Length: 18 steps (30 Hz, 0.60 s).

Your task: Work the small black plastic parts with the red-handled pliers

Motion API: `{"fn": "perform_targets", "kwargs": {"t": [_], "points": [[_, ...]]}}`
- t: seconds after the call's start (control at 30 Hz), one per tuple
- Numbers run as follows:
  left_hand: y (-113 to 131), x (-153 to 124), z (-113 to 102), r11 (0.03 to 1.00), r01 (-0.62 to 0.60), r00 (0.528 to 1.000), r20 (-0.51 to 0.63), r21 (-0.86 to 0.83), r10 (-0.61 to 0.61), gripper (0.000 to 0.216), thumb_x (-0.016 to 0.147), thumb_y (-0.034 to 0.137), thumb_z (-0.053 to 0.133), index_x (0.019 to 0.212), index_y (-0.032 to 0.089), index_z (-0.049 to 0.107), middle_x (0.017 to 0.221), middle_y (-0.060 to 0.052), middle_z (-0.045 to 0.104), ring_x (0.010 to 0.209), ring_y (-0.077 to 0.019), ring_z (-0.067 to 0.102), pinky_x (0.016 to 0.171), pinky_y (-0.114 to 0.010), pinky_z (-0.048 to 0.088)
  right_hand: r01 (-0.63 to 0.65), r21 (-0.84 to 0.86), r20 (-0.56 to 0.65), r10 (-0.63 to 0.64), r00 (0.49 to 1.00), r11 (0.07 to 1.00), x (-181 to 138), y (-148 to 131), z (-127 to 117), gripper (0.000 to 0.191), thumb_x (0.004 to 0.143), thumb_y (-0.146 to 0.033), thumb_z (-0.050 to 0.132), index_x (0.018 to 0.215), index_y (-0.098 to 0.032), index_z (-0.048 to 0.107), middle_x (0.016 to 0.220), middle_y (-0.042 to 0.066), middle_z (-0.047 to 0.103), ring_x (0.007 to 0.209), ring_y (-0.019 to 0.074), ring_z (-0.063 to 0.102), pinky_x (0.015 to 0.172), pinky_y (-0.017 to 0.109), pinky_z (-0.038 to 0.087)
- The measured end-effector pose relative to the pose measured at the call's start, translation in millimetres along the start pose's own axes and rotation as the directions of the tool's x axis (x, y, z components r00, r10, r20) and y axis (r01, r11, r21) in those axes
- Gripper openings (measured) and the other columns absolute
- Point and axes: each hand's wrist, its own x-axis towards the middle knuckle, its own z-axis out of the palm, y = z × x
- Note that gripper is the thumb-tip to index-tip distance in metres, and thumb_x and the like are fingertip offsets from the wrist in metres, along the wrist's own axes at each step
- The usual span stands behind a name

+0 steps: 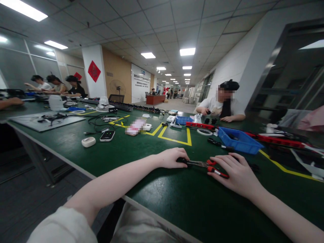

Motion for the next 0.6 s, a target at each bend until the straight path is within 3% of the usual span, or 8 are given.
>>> {"fn": "perform_targets", "kwargs": {"t": [0.27,0.6], "points": [[4.9,-1.5,-0.5,0.997,0.012,1.000,0.016,0.077,-0.014,0.025,0.089,0.029,0.062,0.110,0.016,0.064,0.115,-0.009,0.059,0.107,-0.0209,0.058,0.094,-0.030,0.047,-0.010,0.012,-0.008,0.011,1.000,1.000,-1.0,1.3,2.1,0.040,0.085,-0.048,0.062,0.113,-0.019,0.062,0.103,0.009,0.071,0.093,0.0252,0.066,0.095,0.046,0.039],[10.9,-0.5,-2.4,0.952,-0.056,0.996,0.076,0.301,0.035,0.023,0.093,0.030,0.053,0.111,0.017,0.060,0.120,-0.009,0.059,0.106,-0.0209,0.060,0.090,-0.032,0.046,-0.011,0.037,-0.009,0.011,1.000,0.999,-0.7,0.8,0.5,0.042,0.085,-0.048,0.062,0.115,-0.019,0.060,0.103,0.008,0.072,0.093,0.0247,0.066,0.096,0.045,0.039]]}}
